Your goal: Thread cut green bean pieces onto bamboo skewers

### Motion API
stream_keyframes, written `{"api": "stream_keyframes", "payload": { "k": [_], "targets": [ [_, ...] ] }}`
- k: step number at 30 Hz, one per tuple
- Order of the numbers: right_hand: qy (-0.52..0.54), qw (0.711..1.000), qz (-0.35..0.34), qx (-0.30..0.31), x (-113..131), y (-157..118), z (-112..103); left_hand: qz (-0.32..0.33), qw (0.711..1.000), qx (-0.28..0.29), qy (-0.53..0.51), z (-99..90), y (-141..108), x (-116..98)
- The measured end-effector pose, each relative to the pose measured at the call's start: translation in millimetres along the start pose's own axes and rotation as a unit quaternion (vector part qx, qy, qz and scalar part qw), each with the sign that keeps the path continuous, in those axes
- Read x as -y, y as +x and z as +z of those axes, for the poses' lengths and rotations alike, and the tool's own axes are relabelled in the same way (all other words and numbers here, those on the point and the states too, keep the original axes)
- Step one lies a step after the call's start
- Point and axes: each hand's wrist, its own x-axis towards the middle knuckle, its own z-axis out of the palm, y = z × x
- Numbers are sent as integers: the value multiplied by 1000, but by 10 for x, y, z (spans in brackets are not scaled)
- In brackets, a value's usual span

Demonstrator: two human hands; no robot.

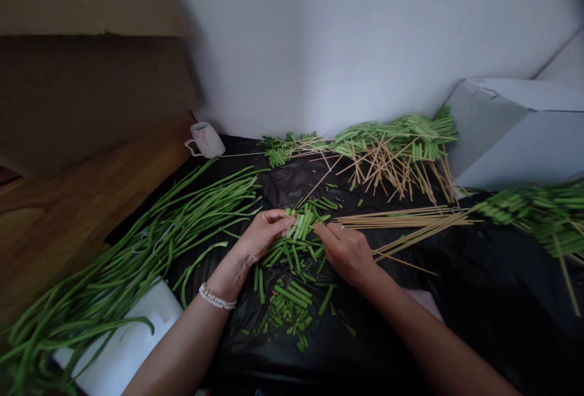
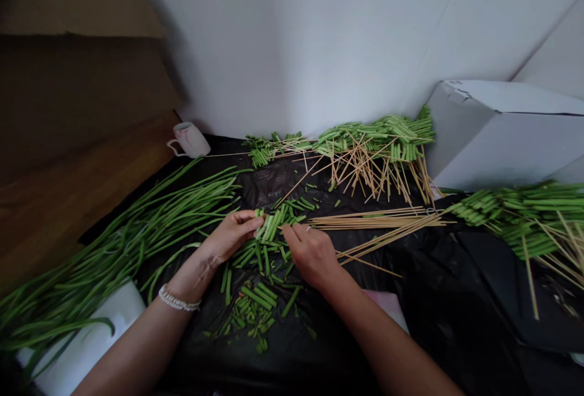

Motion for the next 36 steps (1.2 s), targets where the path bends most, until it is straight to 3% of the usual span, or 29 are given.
{"api": "stream_keyframes", "payload": {
  "k": [6, 9, 12, 16, 19, 21, 25, 31, 33, 36],
  "targets": [
    [-94, 995, 13, -1, -281, 58, -115, 91, 985, -114, -88, -144, 56, -114],
    [-126, 991, 49, 1, -469, 74, -178, 104, 964, -182, -166, -219, 80, -213],
    [-138, 987, 83, 3, -598, 59, -202, 106, 945, -215, -221, -258, 81, -285],
    [-90, 987, 135, -22, -663, 25, -167, 113, 951, -174, -231, -258, 48, -314],
    [10, 974, 218, -59, -689, 23, -149, 107, 964, -121, -212, -243, 21, -315],
    [110, 948, 288, -78, -720, 36, -161, 81, 967, -109, -215, -237, 14, -312],
    [257, 870, 413, -83, -813, 68, -210, 29, 964, -93, -246, -236, 24, -292],
    [409, 768, 481, -106, -894, 91, -180, 13, 964, -69, -258, -239, 41, -248],
    [435, 753, 483, -104, -888, 95, -160, 12, 964, -67, -257, -237, 42, -239],
    [432, 752, 486, -110, -883, 93, -135, 9, 965, -71, -254, -220, 39, -233]
  ]
}}
